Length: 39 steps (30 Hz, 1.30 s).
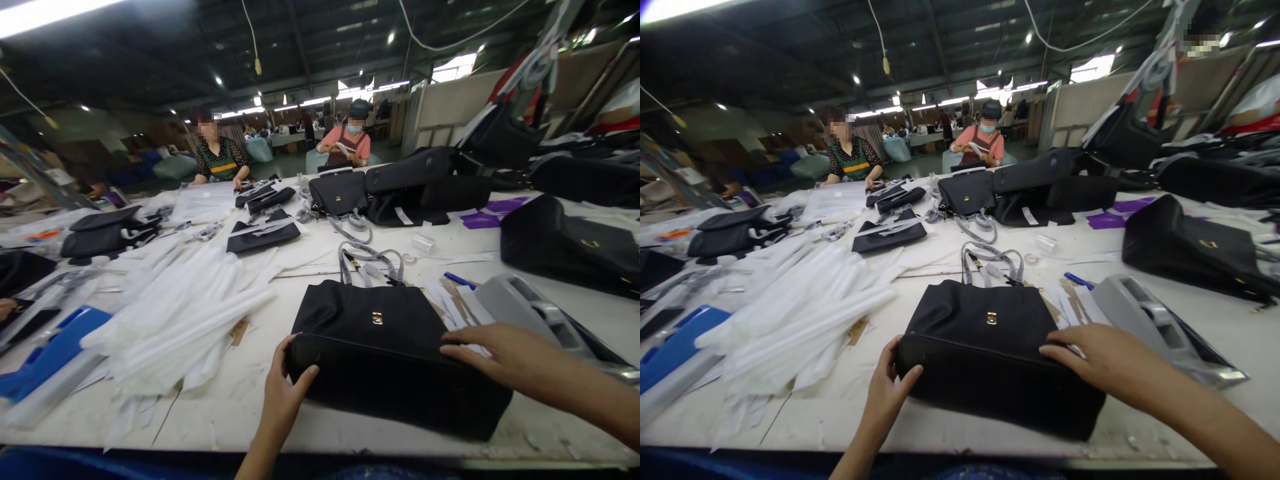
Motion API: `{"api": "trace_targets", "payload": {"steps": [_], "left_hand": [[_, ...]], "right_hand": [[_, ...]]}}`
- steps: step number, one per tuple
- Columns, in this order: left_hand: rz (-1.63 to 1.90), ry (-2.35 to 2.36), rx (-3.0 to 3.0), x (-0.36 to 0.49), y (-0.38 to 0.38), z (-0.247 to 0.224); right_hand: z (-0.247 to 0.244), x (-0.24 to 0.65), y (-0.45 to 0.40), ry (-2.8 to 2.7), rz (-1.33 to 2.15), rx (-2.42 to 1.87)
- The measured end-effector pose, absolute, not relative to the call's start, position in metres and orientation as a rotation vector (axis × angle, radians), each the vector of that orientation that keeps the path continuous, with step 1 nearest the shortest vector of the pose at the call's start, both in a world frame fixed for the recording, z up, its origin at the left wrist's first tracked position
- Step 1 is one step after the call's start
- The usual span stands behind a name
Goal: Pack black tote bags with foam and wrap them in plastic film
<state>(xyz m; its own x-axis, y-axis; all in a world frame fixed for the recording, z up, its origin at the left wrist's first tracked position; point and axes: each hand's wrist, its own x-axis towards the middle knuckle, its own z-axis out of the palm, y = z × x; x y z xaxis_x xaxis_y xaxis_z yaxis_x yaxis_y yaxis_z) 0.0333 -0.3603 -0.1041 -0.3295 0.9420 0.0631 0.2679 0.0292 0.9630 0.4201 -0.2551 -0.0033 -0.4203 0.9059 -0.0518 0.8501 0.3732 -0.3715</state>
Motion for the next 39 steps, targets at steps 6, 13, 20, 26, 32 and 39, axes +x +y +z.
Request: {"api": "trace_targets", "payload": {"steps": [6,13,20,26,32,39], "left_hand": [[1.395,1.676,1.234,0.045,-0.369,-0.11],[1.424,1.668,1.243,0.051,-0.373,-0.105],[1.451,1.718,1.323,0.052,-0.375,-0.111],[1.463,1.748,1.407,0.056,-0.372,-0.113],[1.472,1.683,1.312,0.056,-0.369,-0.11],[1.556,1.528,1.259,0.053,-0.366,-0.106]], "right_hand": [[0.021,0.317,-0.163,-2.908,0.543,-0.952],[-0.049,0.195,-0.095,-2.994,0.581,-0.854],[-0.071,0.176,-0.078,-2.902,0.617,-1.019],[-0.058,0.187,-0.072,-2.758,0.752,-1.011],[-0.046,0.183,-0.07,-2.742,1.195,-0.878],[-0.054,0.181,-0.079,-1.849,1.8,-1.025]]}}
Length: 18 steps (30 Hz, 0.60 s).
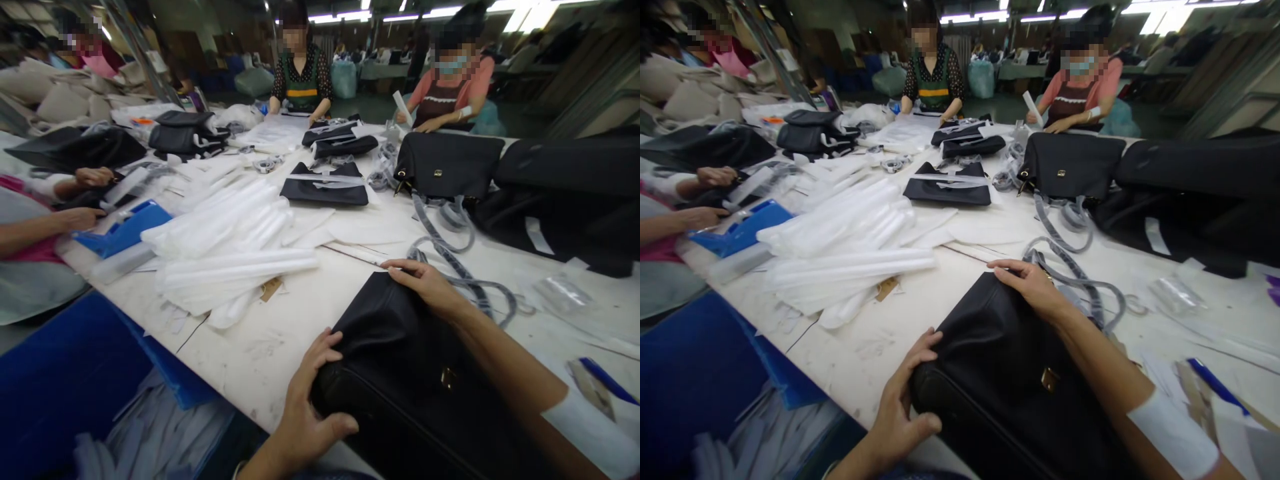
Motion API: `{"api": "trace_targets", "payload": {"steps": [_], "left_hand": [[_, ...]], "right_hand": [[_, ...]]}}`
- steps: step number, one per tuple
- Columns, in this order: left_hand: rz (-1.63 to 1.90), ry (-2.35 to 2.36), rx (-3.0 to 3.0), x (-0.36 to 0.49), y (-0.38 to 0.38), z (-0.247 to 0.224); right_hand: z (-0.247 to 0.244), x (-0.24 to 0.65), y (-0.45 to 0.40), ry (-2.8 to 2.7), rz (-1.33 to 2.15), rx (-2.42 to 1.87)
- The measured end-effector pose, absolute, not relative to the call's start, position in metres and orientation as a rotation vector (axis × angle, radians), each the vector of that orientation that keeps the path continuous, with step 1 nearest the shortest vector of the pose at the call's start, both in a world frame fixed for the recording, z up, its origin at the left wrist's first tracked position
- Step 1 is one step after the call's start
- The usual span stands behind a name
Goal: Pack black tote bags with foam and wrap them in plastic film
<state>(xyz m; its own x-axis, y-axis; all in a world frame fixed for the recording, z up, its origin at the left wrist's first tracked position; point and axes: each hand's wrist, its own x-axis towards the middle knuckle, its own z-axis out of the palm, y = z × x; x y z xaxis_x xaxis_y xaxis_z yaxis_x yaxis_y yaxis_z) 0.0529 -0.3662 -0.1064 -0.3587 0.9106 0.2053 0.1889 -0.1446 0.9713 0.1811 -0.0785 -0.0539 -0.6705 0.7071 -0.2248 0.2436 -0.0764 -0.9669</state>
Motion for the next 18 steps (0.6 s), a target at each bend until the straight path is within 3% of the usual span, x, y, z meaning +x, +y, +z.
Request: {"api": "trace_targets", "payload": {"steps": [7,12,18], "left_hand": [[1.247,1.247,1.224,0.038,-0.363,-0.069],[1.218,1.237,1.081,0.046,-0.359,-0.031],[1.298,1.587,1.065,0.063,-0.36,-0.026]], "right_hand": [[-0.035,0.178,-0.088,-1.289,1.786,-1.113],[-0.034,0.174,-0.085,-1.572,1.471,-1.181],[-0.082,0.162,-0.08,-2.011,1.011,-1.232]]}}
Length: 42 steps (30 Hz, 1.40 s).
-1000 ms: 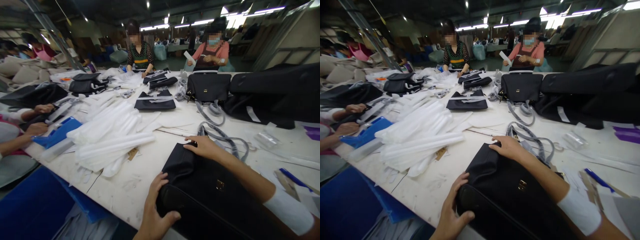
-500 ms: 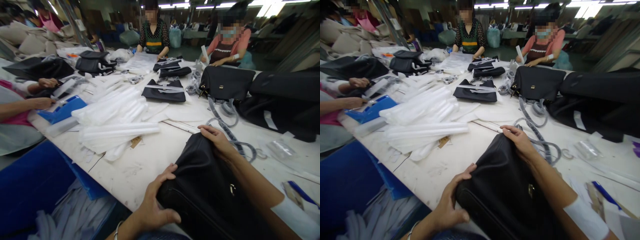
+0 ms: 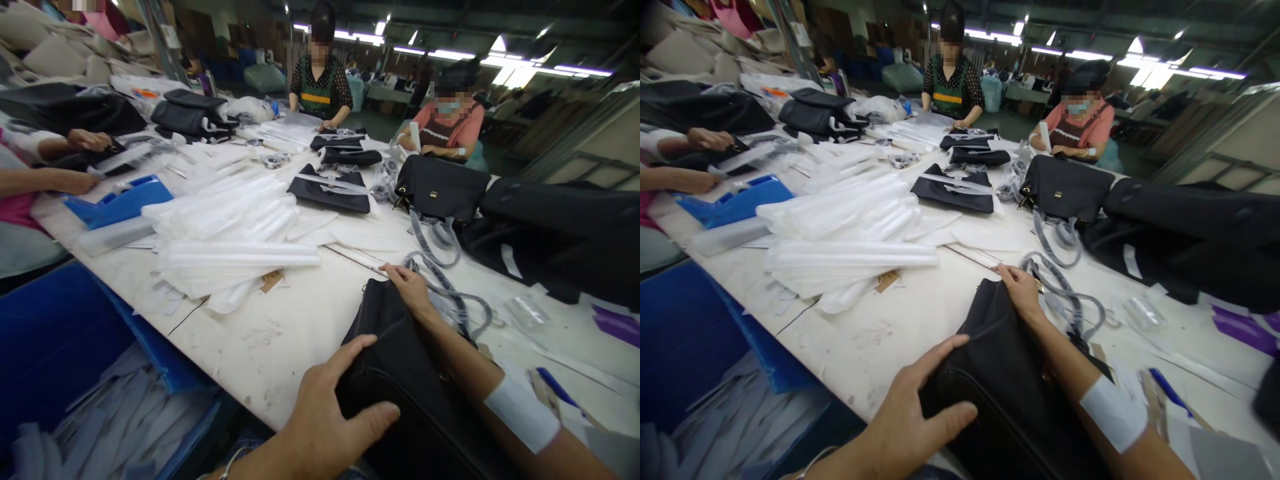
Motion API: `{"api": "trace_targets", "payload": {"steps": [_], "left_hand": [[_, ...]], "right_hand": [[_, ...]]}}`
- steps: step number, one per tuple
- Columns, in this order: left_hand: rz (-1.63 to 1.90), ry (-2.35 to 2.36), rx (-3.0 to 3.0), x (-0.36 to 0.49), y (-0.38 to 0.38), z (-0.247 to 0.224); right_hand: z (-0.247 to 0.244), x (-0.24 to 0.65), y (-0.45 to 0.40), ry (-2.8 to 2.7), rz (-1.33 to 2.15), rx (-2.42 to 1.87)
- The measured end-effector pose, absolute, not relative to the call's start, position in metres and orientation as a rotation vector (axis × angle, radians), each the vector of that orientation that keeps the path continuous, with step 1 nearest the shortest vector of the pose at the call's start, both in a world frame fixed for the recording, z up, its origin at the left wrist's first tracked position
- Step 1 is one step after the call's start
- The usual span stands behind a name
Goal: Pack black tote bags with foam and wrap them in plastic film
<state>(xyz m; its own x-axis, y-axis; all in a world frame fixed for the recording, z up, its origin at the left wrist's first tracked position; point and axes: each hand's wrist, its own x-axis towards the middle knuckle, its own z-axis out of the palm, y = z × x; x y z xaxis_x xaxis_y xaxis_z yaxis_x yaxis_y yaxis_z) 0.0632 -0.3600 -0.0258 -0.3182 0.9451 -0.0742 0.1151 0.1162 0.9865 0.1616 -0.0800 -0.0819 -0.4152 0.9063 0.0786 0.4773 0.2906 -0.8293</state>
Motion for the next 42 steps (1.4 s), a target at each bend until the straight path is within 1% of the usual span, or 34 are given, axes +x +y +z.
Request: {"api": "trace_targets", "payload": {"steps": [4,8,11,14,16,17,21,25,29,32,35,37,39,42], "left_hand": [[1.421,1.601,0.971,0.067,-0.361,-0.046],[1.49,1.612,0.959,0.068,-0.367,-0.06],[1.532,1.613,0.956,0.068,-0.37,-0.062],[1.561,1.576,0.972,0.067,-0.37,-0.06],[1.564,1.546,0.996,0.066,-0.368,-0.059],[1.565,1.533,1.007,0.067,-0.368,-0.058],[1.578,1.469,1.052,0.069,-0.367,-0.058],[1.553,1.394,1.036,0.069,-0.376,-0.06],[1.521,1.235,0.86,0.06,-0.377,-0.065],[1.462,1.178,0.715,0.046,-0.357,-0.073],[1.312,1.248,1.0,0.031,-0.33,-0.083],[1.185,1.207,1.21,0.023,-0.318,-0.087],[1.094,1.208,1.266,0.016,-0.315,-0.089],[1.042,1.3,1.222,0.013,-0.323,-0.091]], "right_hand": [[-0.099,0.15,-0.087,-2.255,0.873,-1.202],[-0.079,0.152,-0.096,-2.291,0.737,-1.05],[-0.055,0.167,-0.107,-2.268,0.73,-0.69],[-0.045,0.182,-0.122,-2.431,0.804,-0.205],[-0.046,0.187,-0.13,-2.511,0.808,-0.025],[-0.049,0.187,-0.133,-2.512,0.802,-0.002],[-0.054,0.178,-0.134,-2.464,0.771,-0.043],[-0.047,0.169,-0.126,-2.579,0.663,-0.053],[-0.044,0.169,-0.125,-2.648,0.593,-0.233],[-0.05,0.163,-0.128,-2.767,0.542,-0.382],[-0.059,0.147,-0.134,-3.007,0.351,-0.466],[-0.065,0.135,-0.138,-3.16,0.185,-0.474],[-0.072,0.126,-0.144,-3.279,0.068,-0.453],[-0.084,0.122,-0.152,-3.347,-0.004,-0.424]]}}
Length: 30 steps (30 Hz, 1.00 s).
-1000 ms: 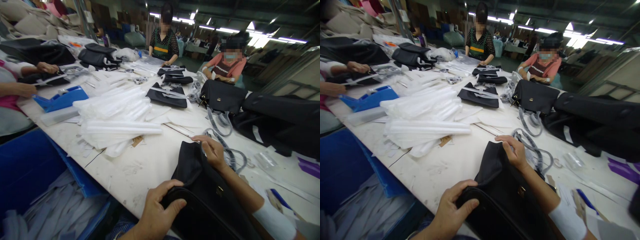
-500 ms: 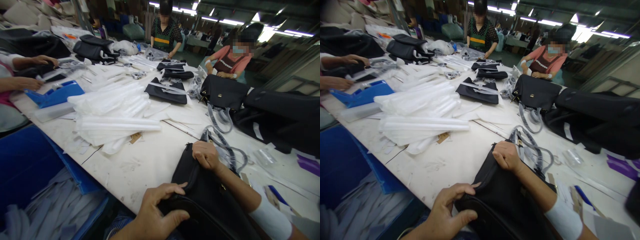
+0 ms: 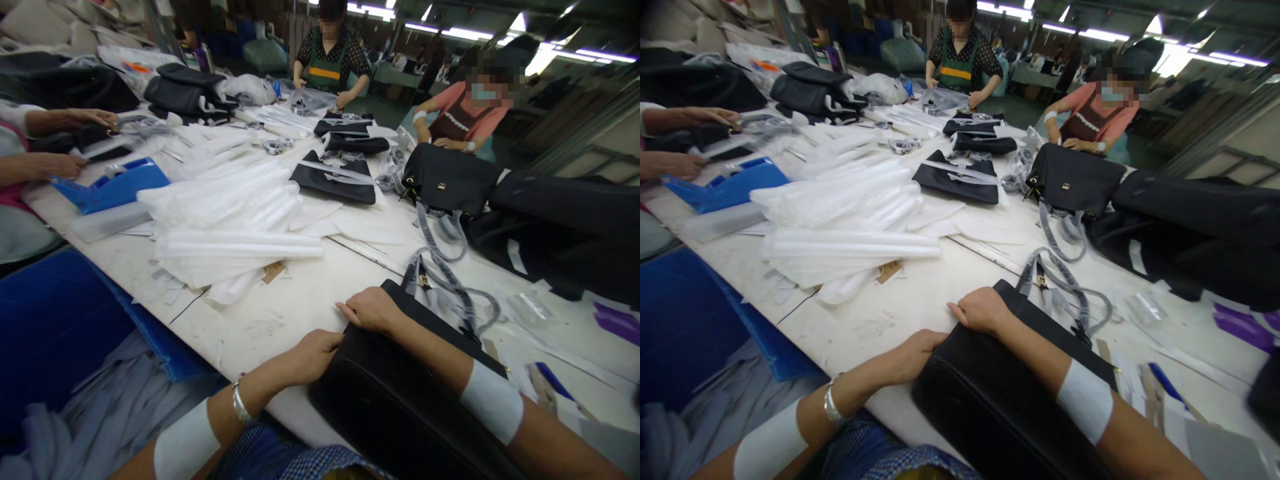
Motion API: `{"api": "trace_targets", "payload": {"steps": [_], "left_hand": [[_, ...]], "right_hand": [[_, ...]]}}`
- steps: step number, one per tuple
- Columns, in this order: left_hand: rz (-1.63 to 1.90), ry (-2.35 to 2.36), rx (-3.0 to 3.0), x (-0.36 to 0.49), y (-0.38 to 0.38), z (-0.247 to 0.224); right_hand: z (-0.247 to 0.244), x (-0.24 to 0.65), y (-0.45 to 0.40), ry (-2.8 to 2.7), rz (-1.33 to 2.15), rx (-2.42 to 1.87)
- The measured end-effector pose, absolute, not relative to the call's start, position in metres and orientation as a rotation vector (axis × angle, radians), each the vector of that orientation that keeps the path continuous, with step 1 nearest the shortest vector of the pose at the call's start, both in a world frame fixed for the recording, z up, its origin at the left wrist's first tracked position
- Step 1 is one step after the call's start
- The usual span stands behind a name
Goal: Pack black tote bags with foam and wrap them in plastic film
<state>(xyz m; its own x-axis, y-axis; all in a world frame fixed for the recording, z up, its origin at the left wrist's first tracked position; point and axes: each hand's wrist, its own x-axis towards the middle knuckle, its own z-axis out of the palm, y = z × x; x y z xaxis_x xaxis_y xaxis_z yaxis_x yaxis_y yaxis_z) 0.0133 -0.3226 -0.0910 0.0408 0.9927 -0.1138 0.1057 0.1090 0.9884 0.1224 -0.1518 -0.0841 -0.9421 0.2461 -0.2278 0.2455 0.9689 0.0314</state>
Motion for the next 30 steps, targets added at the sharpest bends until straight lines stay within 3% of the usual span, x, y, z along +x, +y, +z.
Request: {"api": "trace_targets", "payload": {"steps": [5,8,12,17,22,25,30], "left_hand": [[1.221,1.593,1.044,0.022,-0.339,-0.086],[1.396,1.547,1.269,0.027,-0.342,-0.076],[1.274,1.31,1.469,0.03,-0.337,-0.073],[1.116,1.645,1.367,0.035,-0.332,-0.094],[1.156,1.727,1.344,0.04,-0.333,-0.104],[1.164,1.737,1.321,0.04,-0.333,-0.106],[1.152,1.78,1.319,0.04,-0.331,-0.11]], "right_hand": [[-0.105,0.134,-0.154,3.061,-0.041,0.285],[-0.114,0.138,-0.15,3.184,-0.083,0.106],[-0.121,0.135,-0.146,3.275,-0.113,-0.079],[-0.095,0.15,-0.143,3.299,-0.381,-0.101],[-0.011,0.251,-0.146,3.132,-0.678,0.583],[0.021,0.341,-0.171,2.947,-0.803,1.244],[-0.011,0.456,-0.257,2.471,-1.231,1.95]]}}
